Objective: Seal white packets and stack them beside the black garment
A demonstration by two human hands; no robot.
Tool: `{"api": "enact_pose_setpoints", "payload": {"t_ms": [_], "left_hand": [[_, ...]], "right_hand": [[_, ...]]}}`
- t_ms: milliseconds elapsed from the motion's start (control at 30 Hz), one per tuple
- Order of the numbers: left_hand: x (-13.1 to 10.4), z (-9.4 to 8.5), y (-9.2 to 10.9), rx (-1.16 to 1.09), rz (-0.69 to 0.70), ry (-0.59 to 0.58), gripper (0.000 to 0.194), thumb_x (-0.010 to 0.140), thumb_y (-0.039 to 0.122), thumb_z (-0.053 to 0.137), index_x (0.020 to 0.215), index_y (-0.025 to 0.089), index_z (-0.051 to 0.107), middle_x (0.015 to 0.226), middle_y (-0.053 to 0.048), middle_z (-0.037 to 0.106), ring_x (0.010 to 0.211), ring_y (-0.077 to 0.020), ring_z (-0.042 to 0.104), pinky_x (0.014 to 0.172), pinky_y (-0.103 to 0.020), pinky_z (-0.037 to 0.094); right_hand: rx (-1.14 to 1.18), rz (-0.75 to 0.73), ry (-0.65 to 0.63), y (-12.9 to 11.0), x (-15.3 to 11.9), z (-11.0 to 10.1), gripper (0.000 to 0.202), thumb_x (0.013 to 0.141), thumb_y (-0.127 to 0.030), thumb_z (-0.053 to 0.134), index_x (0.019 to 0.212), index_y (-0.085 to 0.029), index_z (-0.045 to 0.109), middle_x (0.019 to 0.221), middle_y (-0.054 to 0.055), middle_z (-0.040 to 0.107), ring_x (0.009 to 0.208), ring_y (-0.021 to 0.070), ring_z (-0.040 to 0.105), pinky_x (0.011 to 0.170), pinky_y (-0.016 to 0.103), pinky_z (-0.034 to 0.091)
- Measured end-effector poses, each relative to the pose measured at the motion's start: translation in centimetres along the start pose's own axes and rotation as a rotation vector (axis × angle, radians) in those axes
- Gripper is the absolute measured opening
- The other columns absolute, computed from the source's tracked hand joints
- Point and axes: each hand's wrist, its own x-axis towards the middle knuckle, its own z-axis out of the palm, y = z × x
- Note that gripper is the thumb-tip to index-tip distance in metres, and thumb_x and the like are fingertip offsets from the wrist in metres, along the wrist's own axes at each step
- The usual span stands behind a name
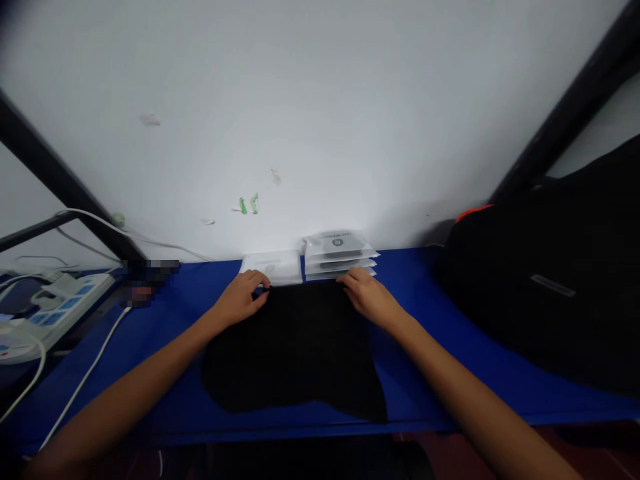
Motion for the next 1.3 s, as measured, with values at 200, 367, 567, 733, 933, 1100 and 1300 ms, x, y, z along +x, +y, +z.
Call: {"api": "enact_pose_setpoints", "payload": {"t_ms": [200, 367, 567, 733, 933, 1100, 1300], "left_hand": [[-5.2, -3.6, 2.9, -0.314, 0.17, -0.25, 0.011, 0.086, 0.023, 0.06, 0.097, 0.023, 0.061, 0.096, -0.003, 0.066, 0.094, -0.0196, 0.059, 0.088, -0.035, 0.045], [-6.3, -2.1, -0.7, -0.244, -0.083, 0.013, 0.018, 0.092, 0.034, 0.055, 0.105, 0.023, 0.06, 0.104, -0.006, 0.064, 0.1, -0.0231, 0.057, 0.091, -0.04, 0.046], [-5.6, -1.0, -3.8, -0.18, -0.072, 0.028, 0.012, 0.083, 0.027, 0.06, 0.094, 0.021, 0.058, 0.106, -0.008, 0.063, 0.1, -0.0258, 0.055, 0.092, -0.046, 0.044], [-7.2, -4.1, -0.9, -0.388, 0.067, -0.143, 0.01, 0.083, 0.02, 0.059, 0.092, 0.022, 0.06, 0.109, -0.005, 0.063, 0.104, -0.0219, 0.056, 0.093, -0.04, 0.044], [-9.3, -3.8, -0.1, -0.382, -0.076, -0.294, 0.015, 0.094, 0.035, 0.055, 0.089, 0.023, 0.063, 0.111, -0.006, 0.064, 0.106, -0.0222, 0.057, 0.101, -0.044, 0.039], [-10.1, -2.5, -0.7, -0.21, -0.276, -0.272, 0.04, 0.079, 0.043, 0.073, 0.111, 0.022, 0.059, 0.126, -0.009, 0.052, 0.117, -0.0303, 0.046, 0.103, -0.051, 0.035], [-9.6, -4.2, -0.5, -0.225, -0.259, -0.277, 0.012, 0.082, 0.032, 0.063, 0.082, 0.021, 0.059, 0.104, -0.003, 0.063, 0.098, -0.0242, 0.055, 0.085, -0.037, 0.042]], "right_hand": [[0.302, -0.107, -0.166, -3.3, -4.8, -3.9, 0.017, 0.091, -0.018, 0.051, 0.099, -0.021, 0.065, 0.107, 0.01, 0.061, 0.101, 0.023, 0.059, 0.086, 0.038, 0.052], [0.27, -0.136, -0.266, -5.5, -6.6, -3.3, 0.014, 0.092, -0.027, 0.056, 0.099, -0.02, 0.066, 0.11, 0.01, 0.064, 0.107, 0.0254, 0.059, 0.093, 0.042, 0.049], [0.241, -0.173, -0.171, -5.9, -5.8, -2.4, 0.016, 0.096, -0.026, 0.051, 0.102, -0.019, 0.063, 0.101, 0.009, 0.065, 0.099, 0.0232, 0.061, 0.09, 0.041, 0.049], [0.271, -0.157, -0.147, -5.8, -6.0, -2.0, 0.015, 0.097, -0.024, 0.049, 0.1, -0.019, 0.063, 0.094, 0.008, 0.066, 0.09, 0.0209, 0.062, 0.083, 0.037, 0.051], [0.291, -0.148, -0.137, -5.6, -6.2, -1.1, 0.016, 0.097, -0.024, 0.049, 0.1, -0.02, 0.064, 0.092, 0.008, 0.067, 0.088, 0.021, 0.063, 0.079, 0.037, 0.052], [0.238, -0.158, -0.109, -5.5, -6.2, -1.0, 0.017, 0.097, -0.023, 0.047, 0.099, -0.02, 0.064, 0.091, 0.008, 0.067, 0.086, 0.0209, 0.064, 0.078, 0.037, 0.053], [0.055, -0.206, -0.055, -5.0, -6.4, -0.7, 0.018, 0.094, -0.023, 0.051, 0.104, -0.018, 0.065, 0.1, 0.01, 0.069, 0.097, 0.0249, 0.065, 0.092, 0.045, 0.051]]}}
